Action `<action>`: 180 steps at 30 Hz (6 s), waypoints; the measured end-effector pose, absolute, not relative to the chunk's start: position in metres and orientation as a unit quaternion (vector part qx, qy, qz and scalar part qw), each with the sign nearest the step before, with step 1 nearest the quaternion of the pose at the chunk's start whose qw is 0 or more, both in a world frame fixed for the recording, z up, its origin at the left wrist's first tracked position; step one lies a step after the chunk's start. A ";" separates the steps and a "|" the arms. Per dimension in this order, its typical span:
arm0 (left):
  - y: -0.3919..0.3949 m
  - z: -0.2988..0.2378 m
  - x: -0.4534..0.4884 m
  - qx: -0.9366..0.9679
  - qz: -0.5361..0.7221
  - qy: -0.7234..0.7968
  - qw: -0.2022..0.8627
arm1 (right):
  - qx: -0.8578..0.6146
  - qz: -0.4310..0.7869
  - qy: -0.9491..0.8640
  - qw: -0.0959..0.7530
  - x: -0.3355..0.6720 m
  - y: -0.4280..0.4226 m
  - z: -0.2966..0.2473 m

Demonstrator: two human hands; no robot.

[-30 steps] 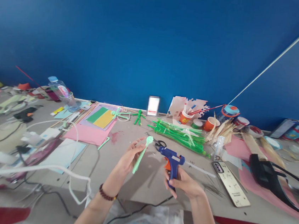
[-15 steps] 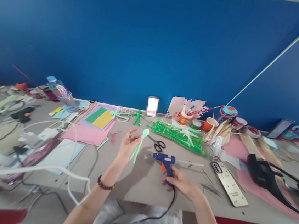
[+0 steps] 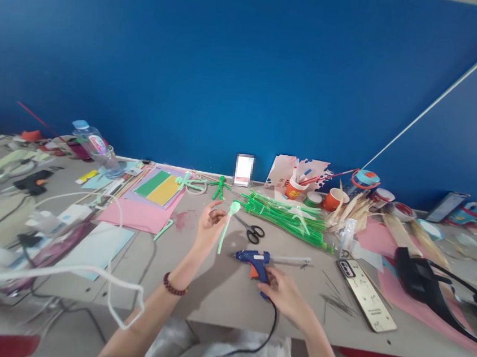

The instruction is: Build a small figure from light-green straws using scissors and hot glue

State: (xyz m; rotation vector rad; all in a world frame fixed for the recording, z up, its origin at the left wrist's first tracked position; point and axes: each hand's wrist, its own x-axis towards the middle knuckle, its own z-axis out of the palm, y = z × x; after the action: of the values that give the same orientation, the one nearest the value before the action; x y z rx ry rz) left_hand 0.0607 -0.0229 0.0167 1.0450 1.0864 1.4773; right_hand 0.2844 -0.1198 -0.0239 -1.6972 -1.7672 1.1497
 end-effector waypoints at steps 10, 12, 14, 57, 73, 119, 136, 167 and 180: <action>-0.035 0.028 0.072 0.387 0.598 0.433 0.553 | -0.649 0.313 -0.639 0.268 0.273 -0.106 0.012; -0.040 0.027 0.075 0.392 0.599 0.425 0.554 | -0.631 0.309 -0.611 0.363 0.263 -0.096 0.022; -0.045 0.025 0.079 0.408 0.606 0.413 0.544 | -0.605 0.349 -0.568 0.435 0.250 -0.086 0.029; -0.060 0.028 0.080 0.347 0.610 0.410 0.583 | -0.541 0.356 -0.586 0.487 0.218 -0.069 0.028; -0.064 0.035 0.081 0.358 0.594 0.405 0.595 | -0.553 0.317 -0.586 0.500 0.222 -0.069 0.031; -0.062 0.024 0.073 0.298 0.592 0.409 0.628 | -0.491 0.534 -0.469 0.504 0.226 -0.047 0.020; -0.060 0.024 0.075 0.291 0.586 0.405 0.638 | -0.516 0.499 -0.513 0.470 0.224 -0.051 0.021; -0.053 0.014 0.073 0.342 0.533 0.473 0.613 | -0.508 0.416 -0.601 0.456 0.228 -0.053 0.017; -0.054 0.011 0.075 0.364 0.554 0.465 0.587 | -0.514 0.430 -0.588 0.454 0.227 -0.056 0.018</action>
State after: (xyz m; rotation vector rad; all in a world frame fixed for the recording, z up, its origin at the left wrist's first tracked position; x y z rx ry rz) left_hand 0.0748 -0.0538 0.0112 0.8475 1.0845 1.2910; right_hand 0.2267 -0.0559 0.0178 -1.2677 -1.4518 1.0610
